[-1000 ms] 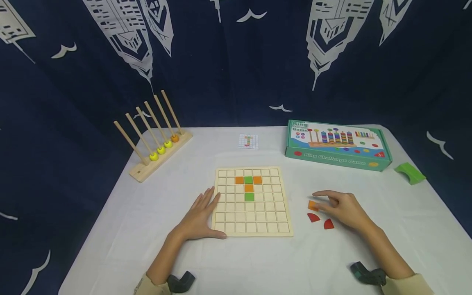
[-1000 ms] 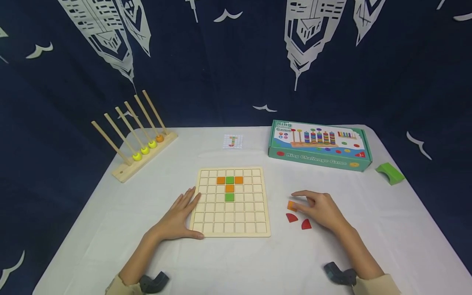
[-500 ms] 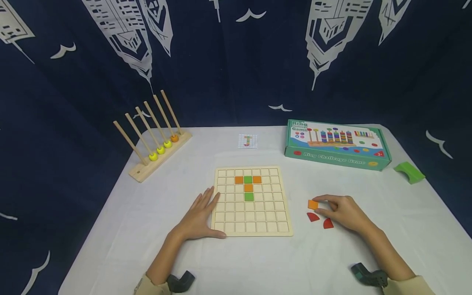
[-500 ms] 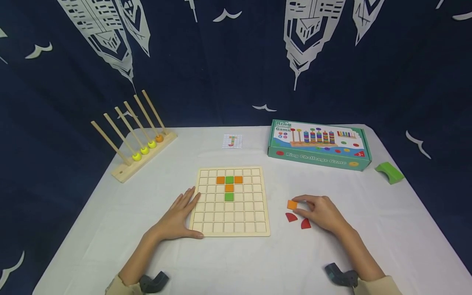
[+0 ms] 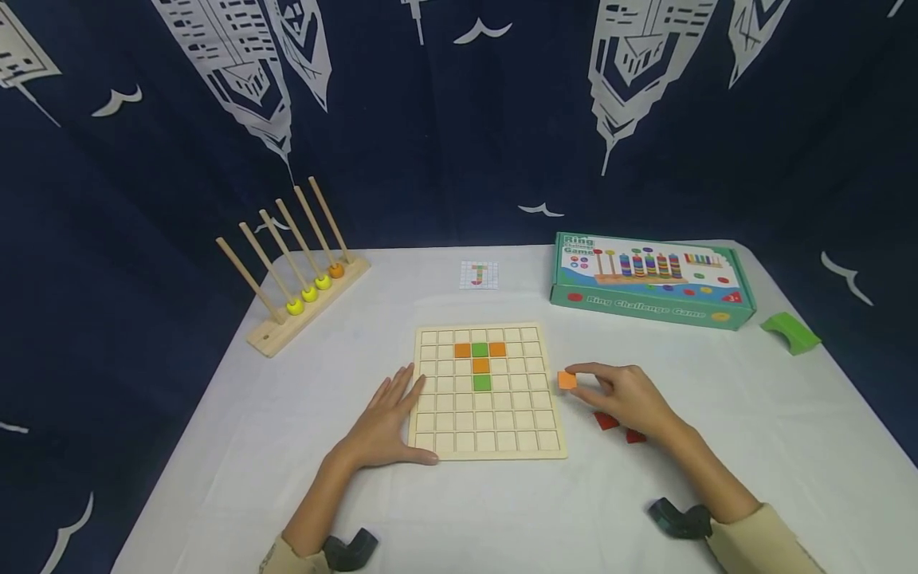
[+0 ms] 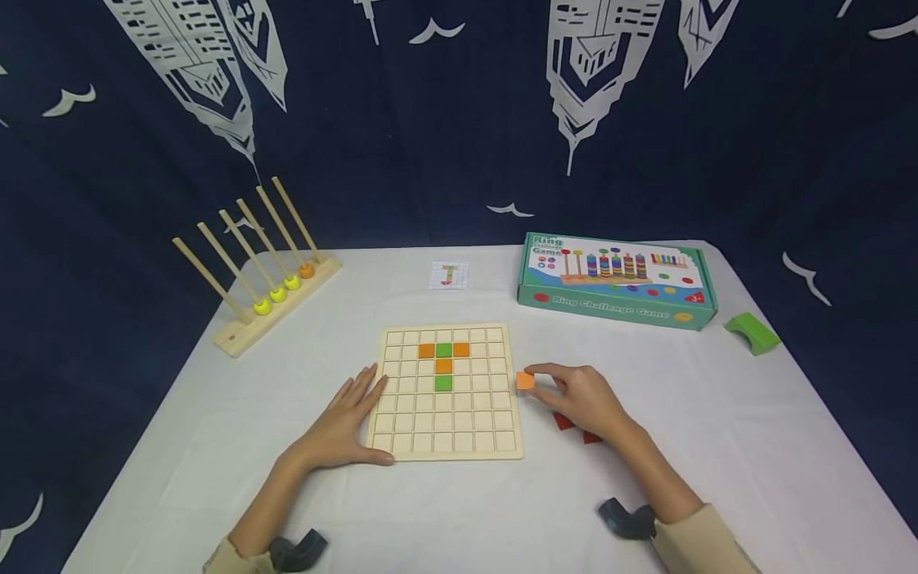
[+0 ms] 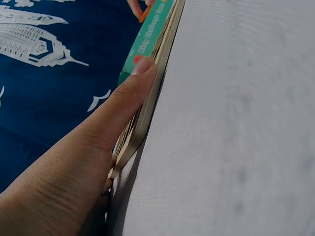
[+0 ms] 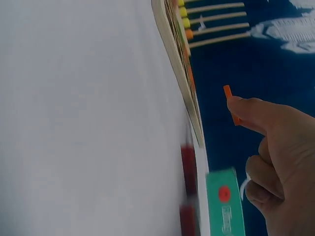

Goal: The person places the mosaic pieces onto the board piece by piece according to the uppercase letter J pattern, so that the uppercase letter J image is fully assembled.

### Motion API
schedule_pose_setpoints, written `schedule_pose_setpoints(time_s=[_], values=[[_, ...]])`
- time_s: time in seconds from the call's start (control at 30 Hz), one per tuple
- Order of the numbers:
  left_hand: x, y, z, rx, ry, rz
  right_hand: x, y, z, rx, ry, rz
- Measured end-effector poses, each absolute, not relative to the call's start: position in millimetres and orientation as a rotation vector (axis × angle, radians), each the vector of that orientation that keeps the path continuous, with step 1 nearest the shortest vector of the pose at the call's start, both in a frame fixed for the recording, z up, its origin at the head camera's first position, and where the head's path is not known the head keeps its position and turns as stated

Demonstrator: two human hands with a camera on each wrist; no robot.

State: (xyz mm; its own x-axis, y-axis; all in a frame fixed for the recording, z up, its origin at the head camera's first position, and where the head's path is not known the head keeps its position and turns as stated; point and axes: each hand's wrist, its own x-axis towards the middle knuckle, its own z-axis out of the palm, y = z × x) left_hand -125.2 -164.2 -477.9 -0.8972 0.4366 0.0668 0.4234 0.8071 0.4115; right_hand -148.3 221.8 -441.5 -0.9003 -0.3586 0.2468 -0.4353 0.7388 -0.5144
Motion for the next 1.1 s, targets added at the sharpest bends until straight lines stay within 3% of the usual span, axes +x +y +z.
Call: schedule_pose_setpoints(time_s=[0.47, 1.1], values=[[-125, -164, -476, 0.71, 2.953, 0.657, -155, 146, -452, 0.975, -2.747, 0.867], [-125, -165, -478, 0.696, 2.951, 0.638, -155, 113, -460, 0.958, -2.831, 0.797]])
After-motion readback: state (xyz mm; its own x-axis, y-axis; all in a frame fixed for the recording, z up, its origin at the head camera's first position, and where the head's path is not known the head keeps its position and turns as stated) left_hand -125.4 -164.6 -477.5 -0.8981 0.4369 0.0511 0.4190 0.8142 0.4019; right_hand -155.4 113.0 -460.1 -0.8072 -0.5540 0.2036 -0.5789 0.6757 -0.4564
